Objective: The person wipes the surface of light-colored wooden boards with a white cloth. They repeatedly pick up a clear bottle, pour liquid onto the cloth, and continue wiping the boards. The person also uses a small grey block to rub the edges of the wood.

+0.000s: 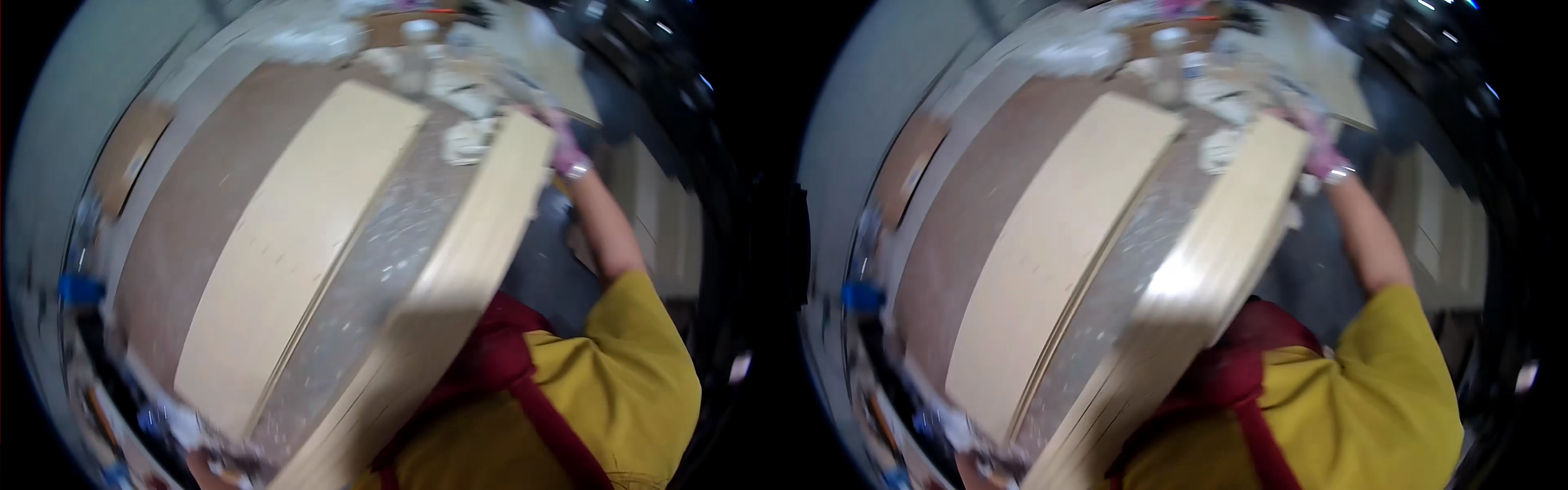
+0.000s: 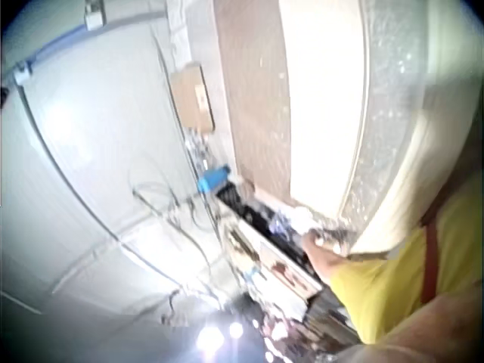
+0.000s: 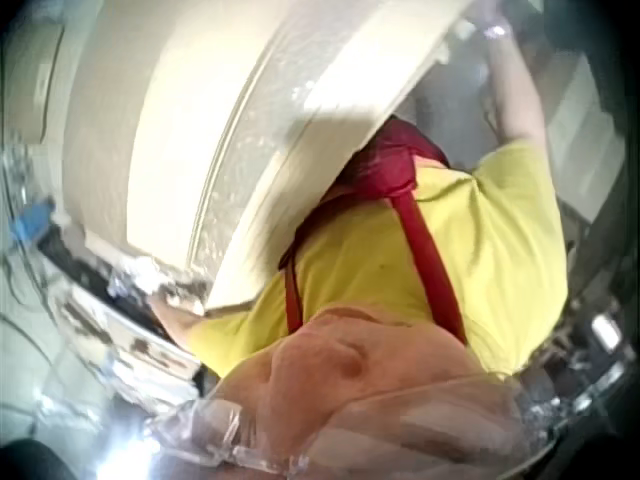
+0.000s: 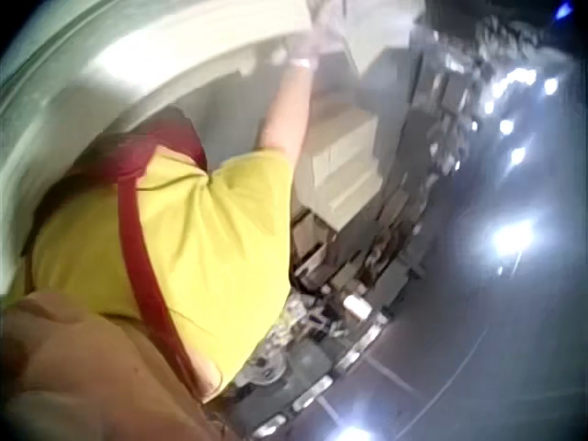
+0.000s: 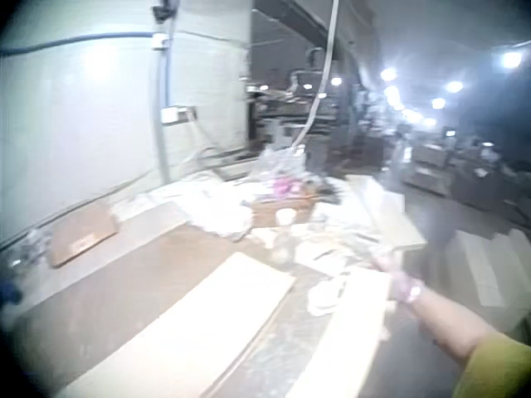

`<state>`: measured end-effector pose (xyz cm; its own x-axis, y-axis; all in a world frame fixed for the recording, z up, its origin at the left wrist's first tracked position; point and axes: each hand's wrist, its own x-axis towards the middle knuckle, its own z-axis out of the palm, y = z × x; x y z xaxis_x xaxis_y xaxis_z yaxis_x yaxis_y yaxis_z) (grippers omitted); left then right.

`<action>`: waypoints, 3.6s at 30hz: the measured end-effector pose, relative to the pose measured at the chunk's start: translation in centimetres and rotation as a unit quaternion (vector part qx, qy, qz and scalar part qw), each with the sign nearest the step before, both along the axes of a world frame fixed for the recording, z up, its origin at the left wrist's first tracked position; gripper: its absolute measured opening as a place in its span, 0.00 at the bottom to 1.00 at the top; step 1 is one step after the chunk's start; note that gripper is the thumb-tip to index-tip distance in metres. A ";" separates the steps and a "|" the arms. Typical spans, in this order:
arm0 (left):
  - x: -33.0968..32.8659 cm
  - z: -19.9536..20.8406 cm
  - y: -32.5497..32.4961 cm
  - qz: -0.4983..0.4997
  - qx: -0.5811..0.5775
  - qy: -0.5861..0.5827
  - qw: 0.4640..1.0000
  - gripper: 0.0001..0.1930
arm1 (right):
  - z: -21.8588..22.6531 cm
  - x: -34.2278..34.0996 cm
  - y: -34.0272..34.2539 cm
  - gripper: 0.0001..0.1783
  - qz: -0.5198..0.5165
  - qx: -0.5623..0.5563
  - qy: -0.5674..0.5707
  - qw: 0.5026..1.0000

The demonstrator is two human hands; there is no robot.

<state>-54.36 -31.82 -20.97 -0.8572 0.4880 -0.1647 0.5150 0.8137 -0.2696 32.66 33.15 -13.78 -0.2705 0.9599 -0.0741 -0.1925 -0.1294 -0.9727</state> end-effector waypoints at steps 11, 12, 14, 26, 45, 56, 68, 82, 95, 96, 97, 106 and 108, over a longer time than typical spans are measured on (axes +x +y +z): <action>4.2 4.5 10.9 0.078 -0.002 0.028 0.997 0.24 | 0.5 -0.9 -0.8 0.35 0.024 -0.035 0.094 0.995; 4.5 4.6 11.6 0.078 0.002 0.030 0.996 0.24 | 0.2 -0.7 -0.6 0.35 0.026 -0.047 0.105 0.993; 5.7 5.3 10.0 0.101 0.009 0.031 0.994 0.25 | 0.3 -1.4 -0.4 0.35 0.035 -0.044 0.099 0.994; 10.0 7.5 10.4 0.157 0.092 0.023 0.983 0.27 | 0.0 -0.9 0.3 0.33 0.005 -0.090 0.140 0.986; 62.9 21.8 57.6 -0.419 0.409 -0.550 0.596 0.19 | -4.2 -0.9 -0.8 0.26 0.013 -0.124 0.115 0.985; 71.5 19.5 64.5 -0.466 0.294 -0.541 0.635 0.14 | -13.1 -1.8 -0.1 0.23 0.076 0.108 0.023 0.991; 73.2 21.6 63.7 -0.602 0.224 -0.340 0.687 0.16 | -12.7 -1.3 1.8 0.30 0.158 0.153 0.152 0.964; 72.8 21.5 64.2 -0.592 0.224 -0.354 0.689 0.16 | -10.1 -1.6 -0.3 0.22 0.107 0.110 0.146 0.977; 74.2 21.6 63.1 -0.575 0.211 -0.378 0.694 0.16 | -5.6 -1.6 -0.5 0.19 0.108 -0.073 0.137 0.982; 74.1 21.3 63.1 -0.591 0.215 -0.361 0.688 0.16 | -6.3 -1.8 0.0 0.20 0.119 -0.075 0.135 0.981; 74.0 21.1 63.1 -0.606 0.220 -0.343 0.683 0.16 | -6.0 -1.8 -0.1 0.20 0.117 -0.052 0.129 0.983; 73.9 20.8 63.0 -0.595 0.236 -0.350 0.684 0.16 | -9.4 -1.5 0.0 0.22 0.064 0.247 0.056 0.965; 72.6 21.2 63.4 -0.580 0.248 -0.340 0.698 0.16 | -11.8 -2.3 1.6 0.32 0.069 0.427 -0.048 0.900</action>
<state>18.26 31.59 0.27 0.3550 0.9300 0.0955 0.7758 -0.3501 0.5249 30.37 34.71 -25.63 -0.4225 0.6350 0.6467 -0.1425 0.6581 -0.7393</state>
